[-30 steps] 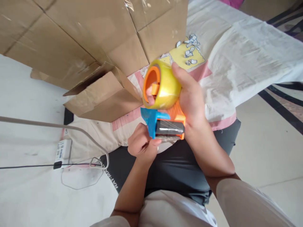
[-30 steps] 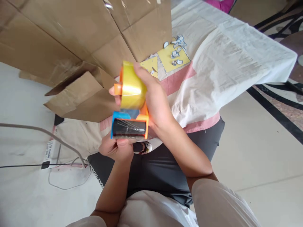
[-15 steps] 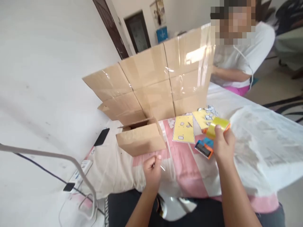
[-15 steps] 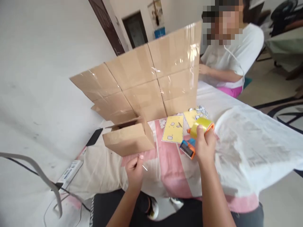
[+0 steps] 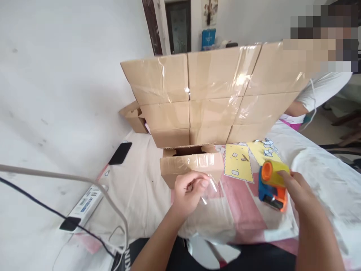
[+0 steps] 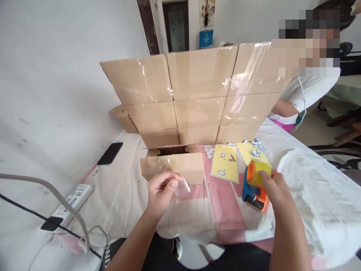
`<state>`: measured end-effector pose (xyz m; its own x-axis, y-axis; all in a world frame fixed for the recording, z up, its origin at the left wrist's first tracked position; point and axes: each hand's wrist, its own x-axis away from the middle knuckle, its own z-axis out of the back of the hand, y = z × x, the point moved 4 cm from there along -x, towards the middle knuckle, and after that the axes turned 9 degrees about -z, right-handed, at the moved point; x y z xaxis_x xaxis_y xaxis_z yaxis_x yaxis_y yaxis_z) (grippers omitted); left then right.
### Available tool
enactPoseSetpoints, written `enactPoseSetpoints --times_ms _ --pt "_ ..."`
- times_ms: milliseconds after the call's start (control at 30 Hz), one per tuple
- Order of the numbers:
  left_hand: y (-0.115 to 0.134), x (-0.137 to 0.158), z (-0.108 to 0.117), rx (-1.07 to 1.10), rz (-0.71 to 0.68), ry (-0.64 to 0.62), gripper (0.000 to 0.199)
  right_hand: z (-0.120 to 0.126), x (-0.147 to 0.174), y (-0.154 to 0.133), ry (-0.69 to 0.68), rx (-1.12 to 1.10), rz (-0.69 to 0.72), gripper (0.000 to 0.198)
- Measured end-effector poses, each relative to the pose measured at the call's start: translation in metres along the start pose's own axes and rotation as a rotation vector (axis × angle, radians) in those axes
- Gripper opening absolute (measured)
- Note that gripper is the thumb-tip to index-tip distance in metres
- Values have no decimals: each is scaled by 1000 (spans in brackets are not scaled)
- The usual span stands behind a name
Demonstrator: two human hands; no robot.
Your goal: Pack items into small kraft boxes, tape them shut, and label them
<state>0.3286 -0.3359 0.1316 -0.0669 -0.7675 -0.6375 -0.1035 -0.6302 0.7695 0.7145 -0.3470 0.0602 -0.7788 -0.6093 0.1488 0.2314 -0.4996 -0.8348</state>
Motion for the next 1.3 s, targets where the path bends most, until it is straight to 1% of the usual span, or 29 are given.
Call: enactPoseSetpoints --times_ms 67,100,133,167,233,300,333,367,400,433,467,567,633,667,700,767,800,833,900,967,1000,1033,1067,1100,1133,1167,1200,1233,1300 --pt "-2 6 15 -23 4 75 27 9 36 -18 220 167 20 33" --pt "-5 10 22 -31 12 105 28 11 60 -30 331 211 90 38" --pt "-7 13 26 -35 20 121 29 7 85 -42 377 214 171 39" --pt "-10 17 29 -35 27 125 31 -3 111 -50 278 193 229 32" --pt "-15 23 31 -18 35 104 33 -34 160 -61 -81 44 289 28" --pt "-19 28 31 15 25 84 32 -71 204 -62 -498 -42 246 35" --pt "-19 31 30 31 20 72 31 -88 222 -61 -673 -87 197 40" --pt "-19 33 30 43 17 56 30 -101 236 -59 -808 -132 153 45" --pt "-19 35 30 47 17 40 30 -112 245 -58 -888 -174 125 49" --pt "-20 36 30 44 22 32 30 -118 251 -59 -920 -209 115 49" --pt "-20 38 31 35 31 32 31 -122 253 -60 -913 -237 123 47" --pt "-22 41 35 -11 66 83 38 -118 251 -72 -812 -302 225 30" --pt "-24 40 36 -28 115 99 36 -107 248 -84 -683 -310 383 22" --pt "-26 39 35 -17 172 85 33 -99 246 -90 -564 -275 503 18" --pt "-28 37 34 12 247 62 36 -91 246 -97 -417 -209 639 14" --pt "-28 34 33 95 422 -4 52 -77 249 -107 -95 -29 896 6" --pt "-26 32 33 131 495 -35 57 -72 250 -112 29 60 995 5" --pt "-23 29 35 148 544 -57 59 -67 250 -115 115 127 1068 4" --pt "-15 25 44 90 558 -98 54 -55 247 -121 219 182 1127 6" --pt "-8 21 56 -38 495 -122 47 -35 239 -128 327 132 1085 8" --pt "-7 19 64 -110 439 -95 45 -23 234 -132 378 89 1038 8" --pt "-6 17 74 -186 371 -20 44 -11 231 -137 433 54 1007 9" --pt "-7 14 86 -262 295 107 42 -1 230 -142 490 44 1004 9" --pt "-10 12 98 -336 221 259 37 6 230 -148 541 59 1033 10" --pt "-14 11 109 -401 158 397 28 10 232 -155 572 115 1095 10" --pt "-21 8 117 -447 115 489 21 9 235 -161 578 197 1165 9" --pt "-31 5 122 -468 97 514 26 6 238 -167 558 273 1229 9" --pt "-42 0 124 -463 95 474 41 2 241 -172 510 310 1278 9" --pt "-60 -9 122 -418 88 304 66 -9 243 -180 340 257 1321 9"
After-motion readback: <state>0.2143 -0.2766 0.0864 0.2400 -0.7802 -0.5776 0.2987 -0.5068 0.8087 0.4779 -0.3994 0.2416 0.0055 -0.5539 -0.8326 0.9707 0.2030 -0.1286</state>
